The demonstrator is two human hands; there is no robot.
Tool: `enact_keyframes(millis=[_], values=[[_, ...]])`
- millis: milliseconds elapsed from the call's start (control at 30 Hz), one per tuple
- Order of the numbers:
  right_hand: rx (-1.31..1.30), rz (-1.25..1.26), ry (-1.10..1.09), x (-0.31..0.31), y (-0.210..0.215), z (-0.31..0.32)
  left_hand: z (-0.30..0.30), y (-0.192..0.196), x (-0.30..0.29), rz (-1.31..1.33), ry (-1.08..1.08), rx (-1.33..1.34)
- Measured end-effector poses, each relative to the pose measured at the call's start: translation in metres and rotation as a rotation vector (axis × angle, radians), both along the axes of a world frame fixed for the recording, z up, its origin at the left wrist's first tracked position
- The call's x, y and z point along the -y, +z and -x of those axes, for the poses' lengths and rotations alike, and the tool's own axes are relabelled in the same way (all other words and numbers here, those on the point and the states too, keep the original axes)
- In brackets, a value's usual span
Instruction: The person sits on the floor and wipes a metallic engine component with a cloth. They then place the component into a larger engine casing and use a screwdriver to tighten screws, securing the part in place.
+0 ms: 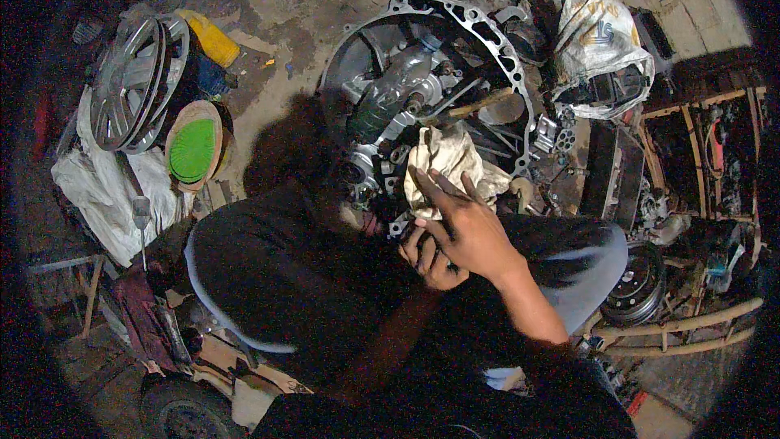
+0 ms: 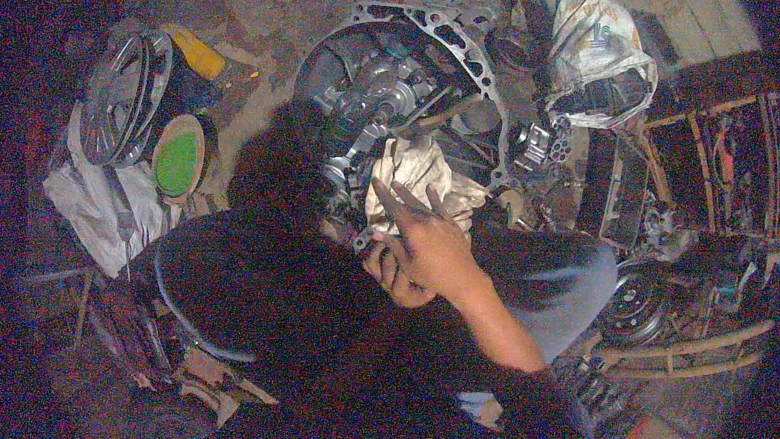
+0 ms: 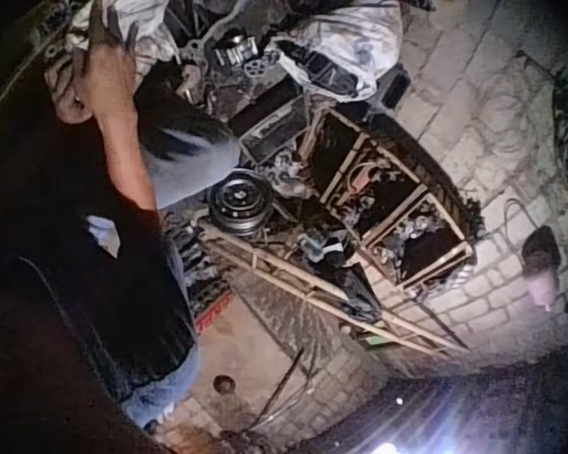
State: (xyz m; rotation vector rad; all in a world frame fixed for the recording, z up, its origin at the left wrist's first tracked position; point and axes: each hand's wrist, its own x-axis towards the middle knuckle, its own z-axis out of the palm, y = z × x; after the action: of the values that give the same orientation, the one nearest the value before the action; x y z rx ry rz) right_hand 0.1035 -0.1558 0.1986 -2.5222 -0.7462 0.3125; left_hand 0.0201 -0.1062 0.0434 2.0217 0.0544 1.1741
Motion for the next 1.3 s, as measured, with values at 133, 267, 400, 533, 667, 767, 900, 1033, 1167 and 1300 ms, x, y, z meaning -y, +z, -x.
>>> enact_keyframes(millis=[133,267,400,533,667,767,900,1033,1167,1300], values=[[0.032,0.096,-0.074,-0.016,-0.01,-0.016,0.0,-0.001,0.0,-0.013,-0.011,0.01],[-0.024,0.25,-0.087,-0.021,-0.002,-0.012,0.0,0.001,-0.003,-0.016,-0.023,0.003],[-0.225,0.301,-0.162,-0.006,0.025,-0.008,0.006,0.009,-0.006,-0.046,-0.047,-0.07],[-0.653,-0.79,-1.143,0.066,0.02,-0.018,0.011,0.033,-0.017,-0.066,-0.137,-0.253],[-0.526,-1.75,-0.922,0.12,0.01,-0.006,0.008,0.032,-0.014,-0.069,-0.119,-0.27],[-0.299,-1.35,-0.83,0.133,-0.016,0.01,0.008,0.037,-0.012,-0.064,-0.111,-0.285],[-0.286,-0.716,-0.819,0.128,-0.076,0.023,0.005,0.035,-0.008,-0.025,-0.089,-0.274],[-0.261,-0.616,-0.433,0.052,-0.042,0.018,0.002,0.027,-0.007,-0.028,-0.109,-0.171],[-0.164,-0.467,-0.169,0.035,-0.045,0.017,-0.005,0.006,0.0,-0.067,0.024,-0.039],[-0.213,-0.367,-0.155,0.029,-0.045,0.002,-0.01,-0.006,0.001,-0.07,0.034,0.112]])
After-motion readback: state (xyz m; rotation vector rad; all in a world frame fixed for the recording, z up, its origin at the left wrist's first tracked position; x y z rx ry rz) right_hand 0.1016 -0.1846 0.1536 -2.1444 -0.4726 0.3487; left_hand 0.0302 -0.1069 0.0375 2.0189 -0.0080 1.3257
